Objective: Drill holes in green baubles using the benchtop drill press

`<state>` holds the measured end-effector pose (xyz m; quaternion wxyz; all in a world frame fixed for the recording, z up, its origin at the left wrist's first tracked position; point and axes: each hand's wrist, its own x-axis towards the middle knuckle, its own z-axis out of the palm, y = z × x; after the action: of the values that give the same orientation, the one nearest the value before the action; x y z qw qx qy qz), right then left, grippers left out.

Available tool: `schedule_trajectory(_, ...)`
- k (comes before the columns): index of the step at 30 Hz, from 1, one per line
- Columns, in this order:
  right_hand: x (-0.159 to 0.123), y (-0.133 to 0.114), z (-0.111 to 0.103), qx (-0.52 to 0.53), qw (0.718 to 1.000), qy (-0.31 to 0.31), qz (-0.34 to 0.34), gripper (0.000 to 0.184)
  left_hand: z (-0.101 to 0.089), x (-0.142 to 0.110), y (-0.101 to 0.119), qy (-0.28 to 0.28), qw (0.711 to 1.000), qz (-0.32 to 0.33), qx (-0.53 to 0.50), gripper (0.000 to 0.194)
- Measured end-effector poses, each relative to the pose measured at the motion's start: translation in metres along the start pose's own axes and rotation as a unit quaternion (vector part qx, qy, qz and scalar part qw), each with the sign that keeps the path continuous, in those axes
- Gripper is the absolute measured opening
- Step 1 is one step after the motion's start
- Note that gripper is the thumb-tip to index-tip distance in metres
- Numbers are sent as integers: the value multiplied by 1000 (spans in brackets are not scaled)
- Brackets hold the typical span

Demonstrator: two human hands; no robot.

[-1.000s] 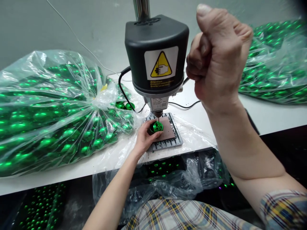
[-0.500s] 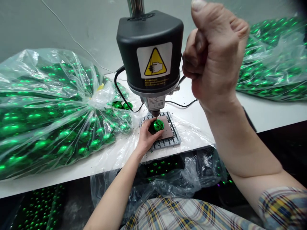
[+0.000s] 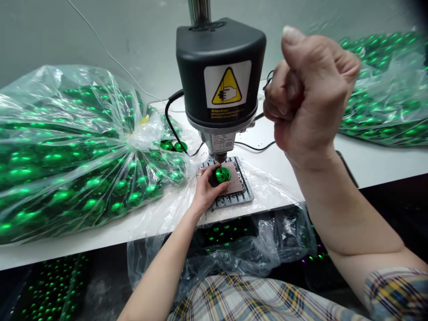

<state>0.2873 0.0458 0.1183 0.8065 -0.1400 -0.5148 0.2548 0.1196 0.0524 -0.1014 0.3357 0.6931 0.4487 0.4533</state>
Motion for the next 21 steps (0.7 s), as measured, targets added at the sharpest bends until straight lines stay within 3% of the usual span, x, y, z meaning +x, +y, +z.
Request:
schedule_trajectory(10,0,3,-2,-19,1000,-8,-18,45,0,0,1,6,1000,10,0,59)
schedule_trajectory(21,1,5,-5,-21,1000,-13,-17,44,12,-4,3,57,998,-21,2,59)
